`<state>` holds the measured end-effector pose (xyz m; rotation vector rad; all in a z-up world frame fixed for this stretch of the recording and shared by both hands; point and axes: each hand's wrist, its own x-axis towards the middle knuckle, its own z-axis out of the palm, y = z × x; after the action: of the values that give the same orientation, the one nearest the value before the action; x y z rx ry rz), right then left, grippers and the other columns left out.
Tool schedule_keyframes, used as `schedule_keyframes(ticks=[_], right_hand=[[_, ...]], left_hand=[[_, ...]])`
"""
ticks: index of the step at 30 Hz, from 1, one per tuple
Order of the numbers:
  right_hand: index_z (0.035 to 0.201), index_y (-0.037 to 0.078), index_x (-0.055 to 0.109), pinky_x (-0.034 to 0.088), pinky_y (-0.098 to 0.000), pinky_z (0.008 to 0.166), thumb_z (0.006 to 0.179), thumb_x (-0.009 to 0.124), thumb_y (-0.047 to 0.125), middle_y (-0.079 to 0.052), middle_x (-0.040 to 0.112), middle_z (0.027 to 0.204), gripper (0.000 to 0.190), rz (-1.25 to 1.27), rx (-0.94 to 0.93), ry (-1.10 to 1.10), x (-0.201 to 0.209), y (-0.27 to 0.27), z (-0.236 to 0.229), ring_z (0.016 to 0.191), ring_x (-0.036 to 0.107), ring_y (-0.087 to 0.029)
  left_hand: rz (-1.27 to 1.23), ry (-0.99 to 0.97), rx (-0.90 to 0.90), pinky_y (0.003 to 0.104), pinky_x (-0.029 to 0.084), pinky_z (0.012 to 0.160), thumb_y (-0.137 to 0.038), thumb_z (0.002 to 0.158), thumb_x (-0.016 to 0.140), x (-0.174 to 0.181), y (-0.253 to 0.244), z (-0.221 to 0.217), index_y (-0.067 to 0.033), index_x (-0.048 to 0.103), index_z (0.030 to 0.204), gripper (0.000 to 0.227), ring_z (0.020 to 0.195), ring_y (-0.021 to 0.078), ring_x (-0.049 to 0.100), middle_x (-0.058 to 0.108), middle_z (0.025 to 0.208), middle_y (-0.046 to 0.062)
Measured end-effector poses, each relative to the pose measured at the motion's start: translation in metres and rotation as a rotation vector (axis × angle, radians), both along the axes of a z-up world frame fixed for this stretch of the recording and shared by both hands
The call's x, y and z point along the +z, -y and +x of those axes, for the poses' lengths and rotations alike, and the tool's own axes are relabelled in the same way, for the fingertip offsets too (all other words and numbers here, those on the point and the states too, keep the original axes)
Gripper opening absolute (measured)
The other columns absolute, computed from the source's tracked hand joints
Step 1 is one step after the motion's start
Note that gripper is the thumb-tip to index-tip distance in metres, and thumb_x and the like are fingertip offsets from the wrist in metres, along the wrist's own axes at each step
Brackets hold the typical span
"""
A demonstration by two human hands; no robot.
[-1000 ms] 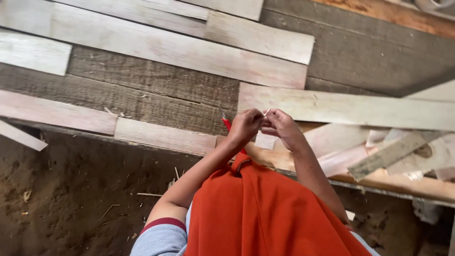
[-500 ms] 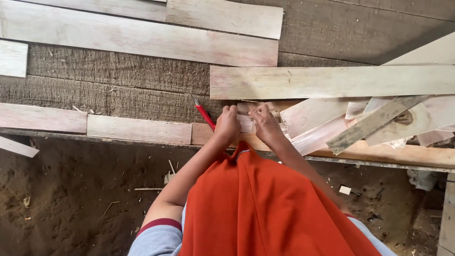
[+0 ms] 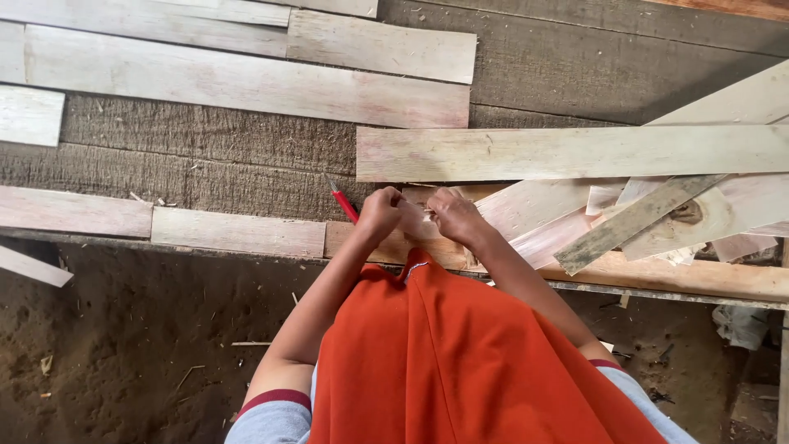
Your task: Arranging and cutting thin wood planks using a utility knife on a workshop floor.
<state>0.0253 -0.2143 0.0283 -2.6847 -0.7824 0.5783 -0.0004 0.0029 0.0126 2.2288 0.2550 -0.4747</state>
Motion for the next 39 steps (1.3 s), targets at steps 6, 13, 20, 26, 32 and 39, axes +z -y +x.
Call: schedule_keyframes(ticks=[6, 13, 20, 26, 32, 39], right_hand=[[0.109, 0.012, 0.058, 0.054, -0.0515, 0.085, 0.095, 0.063, 0.028, -0.02, 0.062, 0.098, 0.022, 0.426, -0.533, -0.081, 0.069, 0.006, 0.003, 0.1, 0.066, -0.04], [0.091, 0.01, 0.066, 0.044, -0.0238, 0.063, 0.08, 0.079, 0.017, 0.0, 0.056, 0.068, 0.018, 0.925, -0.744, -0.376, 0.069, 0.029, -0.02, 0.068, 0.052, -0.009], [0.107, 0.009, 0.053, 0.038, -0.0119, 0.046, 0.087, 0.077, 0.01, 0.002, 0.055, 0.081, 0.031, 1.153, -0.943, -0.464, 0.057, 0.1, -0.036, 0.063, 0.054, -0.003], [0.126, 0.006, 0.052, 0.035, -0.0102, 0.047, 0.091, 0.071, 0.013, 0.001, 0.055, 0.087, 0.04, 1.079, -1.038, -0.384, 0.062, 0.15, -0.049, 0.069, 0.054, -0.003], [0.122, 0.008, 0.062, 0.041, -0.0143, 0.049, 0.088, 0.074, 0.011, -0.001, 0.061, 0.087, 0.036, 1.051, -1.024, -0.412, 0.049, 0.154, -0.054, 0.069, 0.056, -0.007], [0.13, 0.003, 0.06, 0.056, -0.0215, 0.062, 0.086, 0.074, 0.015, -0.005, 0.065, 0.106, 0.048, 1.078, -0.892, -0.598, 0.035, 0.137, -0.056, 0.084, 0.062, -0.013]], left_hand=[[-0.14, 0.031, 0.159, 0.045, 0.057, 0.087, -0.026, 0.086, 0.065, 0.092, -0.013, 0.016, -0.0212, 0.073, 0.114, 0.029, 0.105, 0.0306, 0.071, 0.075, 0.101, 0.012], [-0.31, -0.014, 0.043, 0.038, 0.061, 0.078, -0.027, 0.084, 0.069, 0.073, 0.05, 0.015, -0.0207, 0.074, 0.112, 0.029, 0.095, 0.0229, 0.074, 0.076, 0.098, 0.009], [-0.405, -0.004, -0.076, 0.043, 0.059, 0.087, -0.027, 0.091, 0.068, 0.061, 0.114, 0.006, -0.0208, 0.073, 0.12, 0.03, 0.105, 0.0297, 0.071, 0.074, 0.114, 0.01], [0.321, 0.155, -0.503, 0.049, 0.059, 0.094, -0.023, 0.086, 0.073, 0.065, 0.129, 0.006, -0.015, 0.049, 0.146, 0.065, 0.127, 0.0398, 0.049, 0.049, 0.139, 0.012], [0.429, 0.115, -0.481, 0.054, 0.057, 0.092, -0.028, 0.079, 0.078, 0.037, 0.142, 0.013, -0.0113, 0.054, 0.13, 0.059, 0.125, 0.0396, 0.045, 0.042, 0.131, 0.011], [0.199, -0.171, -0.277, 0.058, 0.053, 0.094, -0.024, 0.065, 0.086, 0.024, 0.131, 0.018, -0.0116, 0.035, 0.112, 0.071, 0.109, 0.0473, 0.065, 0.066, 0.107, 0.022]])
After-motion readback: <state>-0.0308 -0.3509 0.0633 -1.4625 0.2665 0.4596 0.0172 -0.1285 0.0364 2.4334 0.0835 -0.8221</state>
